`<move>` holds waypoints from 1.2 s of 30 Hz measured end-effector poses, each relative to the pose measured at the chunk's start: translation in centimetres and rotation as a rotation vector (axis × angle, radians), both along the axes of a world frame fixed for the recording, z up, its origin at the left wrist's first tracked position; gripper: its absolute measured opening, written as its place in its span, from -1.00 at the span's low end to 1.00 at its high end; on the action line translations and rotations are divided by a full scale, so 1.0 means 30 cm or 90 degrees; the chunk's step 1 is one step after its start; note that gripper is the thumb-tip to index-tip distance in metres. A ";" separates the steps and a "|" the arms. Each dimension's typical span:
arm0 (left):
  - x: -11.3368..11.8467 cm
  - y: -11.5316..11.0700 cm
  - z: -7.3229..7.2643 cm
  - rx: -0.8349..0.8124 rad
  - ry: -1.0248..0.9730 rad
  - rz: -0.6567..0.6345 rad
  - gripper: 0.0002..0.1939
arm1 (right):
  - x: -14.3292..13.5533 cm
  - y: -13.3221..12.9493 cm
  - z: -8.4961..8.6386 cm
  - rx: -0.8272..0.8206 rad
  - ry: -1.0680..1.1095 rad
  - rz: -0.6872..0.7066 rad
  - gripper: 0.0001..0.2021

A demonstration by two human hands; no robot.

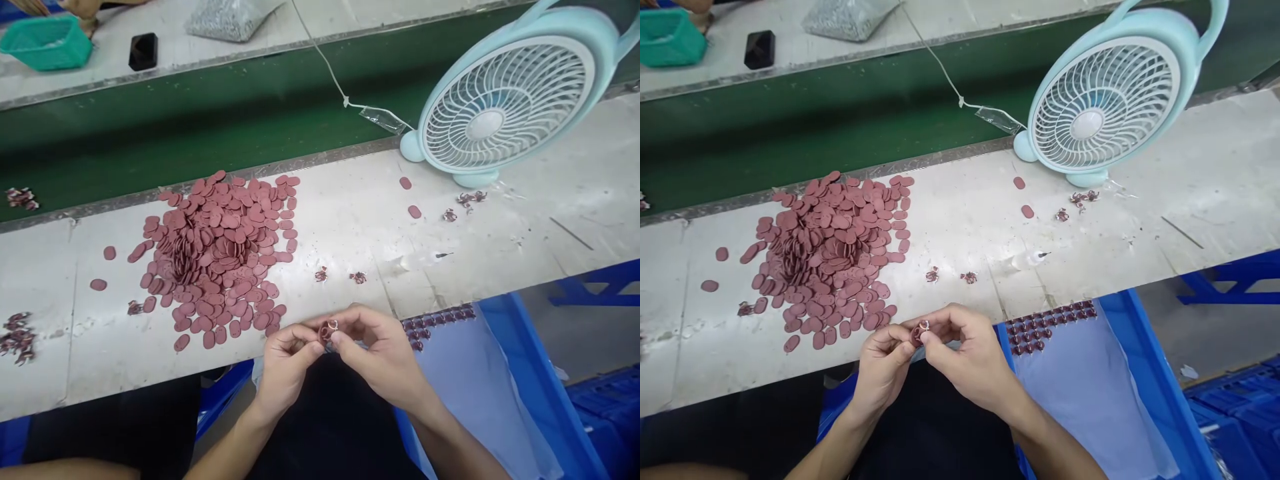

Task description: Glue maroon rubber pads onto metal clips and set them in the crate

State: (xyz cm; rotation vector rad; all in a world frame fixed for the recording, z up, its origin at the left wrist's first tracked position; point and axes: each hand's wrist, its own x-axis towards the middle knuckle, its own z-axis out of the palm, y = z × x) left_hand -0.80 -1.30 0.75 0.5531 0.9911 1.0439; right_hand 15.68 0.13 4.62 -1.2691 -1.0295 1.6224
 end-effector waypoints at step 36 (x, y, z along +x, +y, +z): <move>0.057 -0.022 0.002 -0.001 -0.054 0.053 -0.95 | 0.004 -0.015 -0.005 0.002 0.027 -0.077 -0.97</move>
